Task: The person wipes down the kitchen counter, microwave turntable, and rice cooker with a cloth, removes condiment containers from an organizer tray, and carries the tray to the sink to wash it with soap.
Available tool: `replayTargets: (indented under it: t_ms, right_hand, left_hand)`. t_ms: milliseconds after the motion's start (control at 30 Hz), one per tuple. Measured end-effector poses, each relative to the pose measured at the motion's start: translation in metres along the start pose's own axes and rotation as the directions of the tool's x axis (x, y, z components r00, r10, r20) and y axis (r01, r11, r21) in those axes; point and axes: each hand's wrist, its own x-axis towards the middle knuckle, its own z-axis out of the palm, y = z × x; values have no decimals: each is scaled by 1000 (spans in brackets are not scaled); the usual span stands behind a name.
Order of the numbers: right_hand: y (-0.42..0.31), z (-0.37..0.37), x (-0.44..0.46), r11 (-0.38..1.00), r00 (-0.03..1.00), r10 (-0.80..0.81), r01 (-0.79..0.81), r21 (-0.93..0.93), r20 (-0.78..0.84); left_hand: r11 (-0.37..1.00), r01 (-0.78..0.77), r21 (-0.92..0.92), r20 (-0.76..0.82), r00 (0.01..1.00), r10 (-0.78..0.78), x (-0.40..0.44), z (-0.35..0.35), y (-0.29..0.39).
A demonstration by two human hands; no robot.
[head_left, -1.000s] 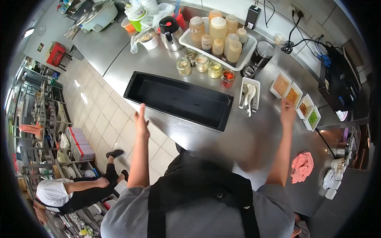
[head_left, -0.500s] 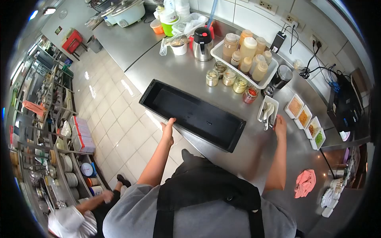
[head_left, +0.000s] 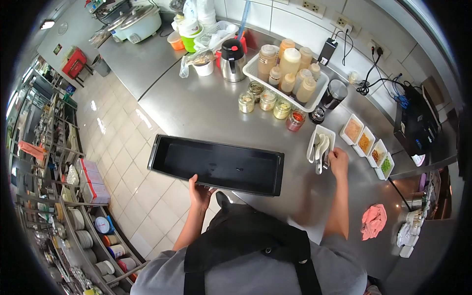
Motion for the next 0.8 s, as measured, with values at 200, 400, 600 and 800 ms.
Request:
replayTargets:
  t_ms: [200,400,600,800]
  right_hand:
    - [-117,-49,-35,956,947,-84,-12,293,311]
    - [-214,14,-42,858,616,-449,94,505,647]
    - [-318,97,-70,807,490,-591,346,480,641]
    - [-383,223,-120,799,516,-602,404,446,610]
  left_hand:
    - [990,-133,-47,-169,978,123,-28,-6,-10]
    - [973,-194,-123,-213,963,165,-38,-13,11]
    - [937,-330,-111,-280,915,289,-39,-30,59]
    - [871,-468,-151,-368,844,390,-23,-76,141]
